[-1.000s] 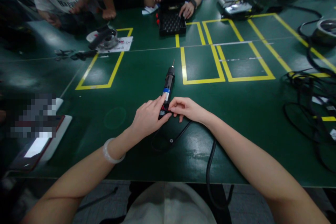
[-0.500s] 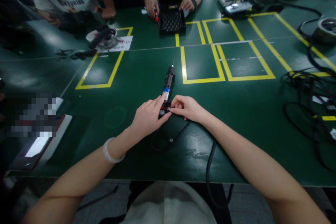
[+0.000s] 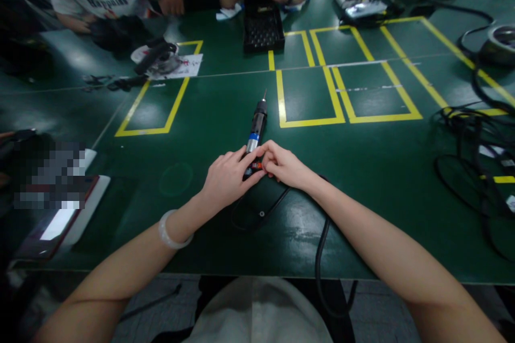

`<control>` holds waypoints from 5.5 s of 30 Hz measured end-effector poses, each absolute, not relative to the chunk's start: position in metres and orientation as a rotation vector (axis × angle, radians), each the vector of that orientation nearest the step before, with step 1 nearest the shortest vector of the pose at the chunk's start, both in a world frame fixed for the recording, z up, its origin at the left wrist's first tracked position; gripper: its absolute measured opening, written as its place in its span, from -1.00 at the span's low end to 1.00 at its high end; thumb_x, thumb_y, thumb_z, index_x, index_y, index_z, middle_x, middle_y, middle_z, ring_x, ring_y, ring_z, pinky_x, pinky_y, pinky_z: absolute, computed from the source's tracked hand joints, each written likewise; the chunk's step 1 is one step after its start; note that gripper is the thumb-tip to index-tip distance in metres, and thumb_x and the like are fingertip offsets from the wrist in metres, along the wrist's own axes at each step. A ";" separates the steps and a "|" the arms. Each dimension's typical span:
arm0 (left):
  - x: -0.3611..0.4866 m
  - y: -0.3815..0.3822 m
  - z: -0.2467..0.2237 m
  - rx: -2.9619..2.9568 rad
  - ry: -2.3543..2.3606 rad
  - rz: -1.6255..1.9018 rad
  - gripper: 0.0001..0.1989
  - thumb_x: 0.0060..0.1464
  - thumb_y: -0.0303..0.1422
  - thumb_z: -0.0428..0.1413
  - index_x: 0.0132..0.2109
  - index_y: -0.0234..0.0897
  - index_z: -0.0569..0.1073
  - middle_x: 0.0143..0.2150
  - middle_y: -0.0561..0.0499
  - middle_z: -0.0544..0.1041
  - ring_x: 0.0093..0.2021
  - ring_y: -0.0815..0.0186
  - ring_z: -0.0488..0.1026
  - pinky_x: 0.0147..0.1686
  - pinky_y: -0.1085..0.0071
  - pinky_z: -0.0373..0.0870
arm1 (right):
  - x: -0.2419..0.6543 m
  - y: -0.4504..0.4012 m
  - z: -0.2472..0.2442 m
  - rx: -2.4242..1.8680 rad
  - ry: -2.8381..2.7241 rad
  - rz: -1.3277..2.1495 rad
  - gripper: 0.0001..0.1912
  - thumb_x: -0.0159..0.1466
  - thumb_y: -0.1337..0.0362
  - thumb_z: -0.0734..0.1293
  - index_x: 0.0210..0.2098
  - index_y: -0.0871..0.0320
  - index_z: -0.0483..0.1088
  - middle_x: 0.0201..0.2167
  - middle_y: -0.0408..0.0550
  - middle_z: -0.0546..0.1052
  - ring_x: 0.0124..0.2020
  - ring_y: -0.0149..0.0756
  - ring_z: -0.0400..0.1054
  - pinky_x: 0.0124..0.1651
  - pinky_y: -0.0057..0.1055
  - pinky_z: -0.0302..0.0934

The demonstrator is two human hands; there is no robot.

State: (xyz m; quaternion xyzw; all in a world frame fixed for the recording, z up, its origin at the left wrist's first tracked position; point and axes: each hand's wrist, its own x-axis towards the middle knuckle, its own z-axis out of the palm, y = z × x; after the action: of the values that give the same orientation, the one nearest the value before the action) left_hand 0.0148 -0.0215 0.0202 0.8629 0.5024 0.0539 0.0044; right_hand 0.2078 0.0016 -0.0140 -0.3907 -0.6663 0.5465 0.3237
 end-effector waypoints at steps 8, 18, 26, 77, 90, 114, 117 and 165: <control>0.020 -0.018 0.024 2.693 1.635 0.117 -0.55 0.35 -0.07 -0.15 0.26 0.01 0.36 0.02 -0.11 0.47 -0.07 0.11 0.40 -0.14 0.24 0.26 | 0.208 0.001 -0.013 -1.014 -1.739 1.456 -0.75 0.22 0.43 0.20 -0.11 0.12 0.21 -0.45 -0.23 0.42 -0.47 -0.41 0.35 -0.56 -0.56 0.25; 0.017 -0.013 0.030 2.784 1.688 -0.056 -0.59 0.28 -0.09 -0.04 0.21 0.01 0.39 -0.18 -0.15 0.42 -0.14 0.07 0.40 -0.20 0.26 0.24 | 0.229 0.018 -0.008 -1.055 -1.592 1.469 -0.80 0.23 0.37 0.27 -0.13 0.15 0.27 -0.52 -0.22 0.43 -0.59 -0.45 0.30 -0.66 -0.58 0.16; -0.027 -0.004 0.035 2.776 1.773 -0.173 -0.54 0.29 -0.07 -0.06 0.26 0.02 0.35 -0.14 -0.15 0.43 -0.15 0.09 0.42 -0.19 0.26 0.28 | 0.237 0.024 -0.012 -1.079 -1.432 1.474 -0.87 0.30 0.31 0.28 -0.16 0.18 0.32 -0.53 -0.19 0.42 -0.60 -0.46 0.30 -0.68 -0.58 0.17; -0.172 0.066 0.024 2.184 2.549 -0.131 -0.40 0.37 -0.08 -0.36 0.28 -0.42 0.20 -0.06 -0.23 0.46 -0.16 0.11 0.40 -0.28 0.31 0.25 | 0.229 0.021 -0.014 -1.151 -1.485 1.455 -0.91 0.28 0.29 0.32 -0.27 0.20 0.40 -0.53 -0.15 0.44 -0.59 -0.48 0.28 -0.67 -0.61 0.14; -0.048 0.009 0.028 2.536 2.170 -0.114 -0.37 0.35 -0.13 -0.23 0.37 -0.49 0.16 -0.04 -0.33 0.50 -0.09 -0.03 0.47 -0.16 0.18 0.33 | 0.218 0.009 -0.005 -1.135 -1.766 0.945 -0.87 0.34 0.33 0.21 -0.15 0.14 0.37 -0.48 -0.17 0.42 -0.51 -0.42 0.28 -0.42 -0.46 0.19; 0.027 -0.017 0.023 2.678 1.661 0.055 -0.38 0.30 -0.21 -0.06 0.39 -0.46 0.12 0.06 -0.27 0.47 0.00 0.05 0.42 -0.06 0.20 0.27 | 0.202 -0.001 -0.005 -1.000 -2.082 0.834 -0.91 0.33 0.30 0.28 -0.17 0.12 0.38 -0.36 -0.11 0.40 -0.38 -0.33 0.29 -0.29 -0.39 0.19; 0.022 -0.018 0.020 2.657 1.561 0.143 -0.30 0.28 -0.11 -0.03 0.41 -0.41 0.08 0.14 -0.28 0.43 0.04 0.05 0.39 -0.03 0.20 0.28 | 0.202 -0.001 -0.004 -1.063 -1.928 1.014 -0.92 0.30 0.26 0.31 -0.29 0.13 0.32 -0.48 -0.17 0.38 -0.49 -0.40 0.25 -0.41 -0.45 0.15; 0.006 -0.013 0.004 2.506 1.410 0.432 -0.32 0.28 -0.07 0.00 0.42 -0.24 0.10 0.22 -0.14 0.39 0.12 0.10 0.35 0.04 0.21 0.27 | 0.217 0.005 -0.008 -0.854 -1.449 1.784 -0.72 0.21 0.16 0.46 -0.23 0.19 0.35 -0.46 -0.21 0.41 -0.53 -0.49 0.34 -0.63 -0.59 0.30</control>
State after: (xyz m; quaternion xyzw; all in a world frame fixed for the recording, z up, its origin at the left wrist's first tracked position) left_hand 0.0061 -0.0131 0.0041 0.8560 0.4816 0.1476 0.1166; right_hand 0.2170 0.0052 -0.0082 -0.3278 -0.5562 0.6848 0.3380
